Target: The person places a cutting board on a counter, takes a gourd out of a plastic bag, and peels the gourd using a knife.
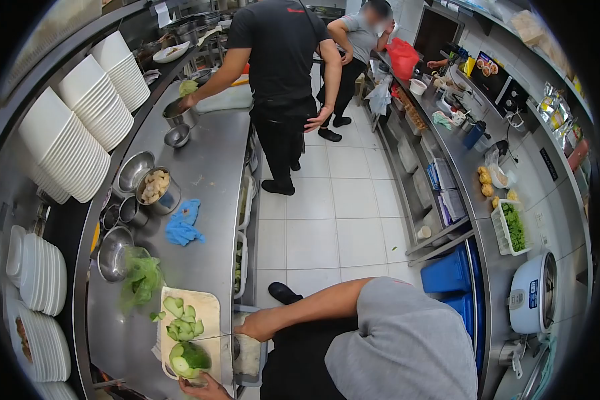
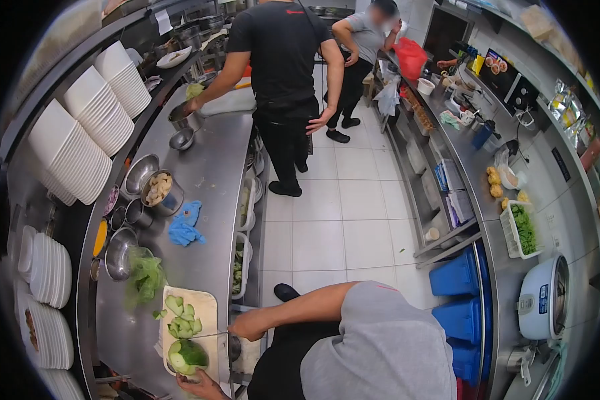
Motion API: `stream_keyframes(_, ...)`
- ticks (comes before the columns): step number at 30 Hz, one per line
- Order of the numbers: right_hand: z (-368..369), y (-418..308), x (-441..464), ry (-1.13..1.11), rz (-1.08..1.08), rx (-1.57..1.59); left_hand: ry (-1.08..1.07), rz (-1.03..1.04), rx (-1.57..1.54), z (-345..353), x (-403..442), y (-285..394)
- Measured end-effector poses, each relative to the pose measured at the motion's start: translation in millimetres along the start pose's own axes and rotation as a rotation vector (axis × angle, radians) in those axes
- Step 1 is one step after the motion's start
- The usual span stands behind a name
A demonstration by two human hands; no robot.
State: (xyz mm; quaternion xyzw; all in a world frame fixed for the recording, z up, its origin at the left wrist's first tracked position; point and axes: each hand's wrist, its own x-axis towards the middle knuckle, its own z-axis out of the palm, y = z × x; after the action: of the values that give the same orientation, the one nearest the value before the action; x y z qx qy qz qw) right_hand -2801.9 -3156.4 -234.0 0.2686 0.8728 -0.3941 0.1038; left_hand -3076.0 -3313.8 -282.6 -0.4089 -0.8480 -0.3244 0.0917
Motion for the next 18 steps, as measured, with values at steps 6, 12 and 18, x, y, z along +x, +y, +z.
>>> stream_keyframes(6,7.5,-3.6,2.6,0.037,0.023,0.027,0.054,0.033,-0.201,16.2,19.4,-0.9)
stream_keyframes(12,11.9,1.2,5.4,0.022,0.024,-0.022,0.049,0.072,-0.115,24.5,25.3,-1.6)
stream_keyframes(18,13.8,-3.0,8.3,-0.004,0.004,-0.038,0.067,0.027,-0.103,20.7,23.7,7.6)
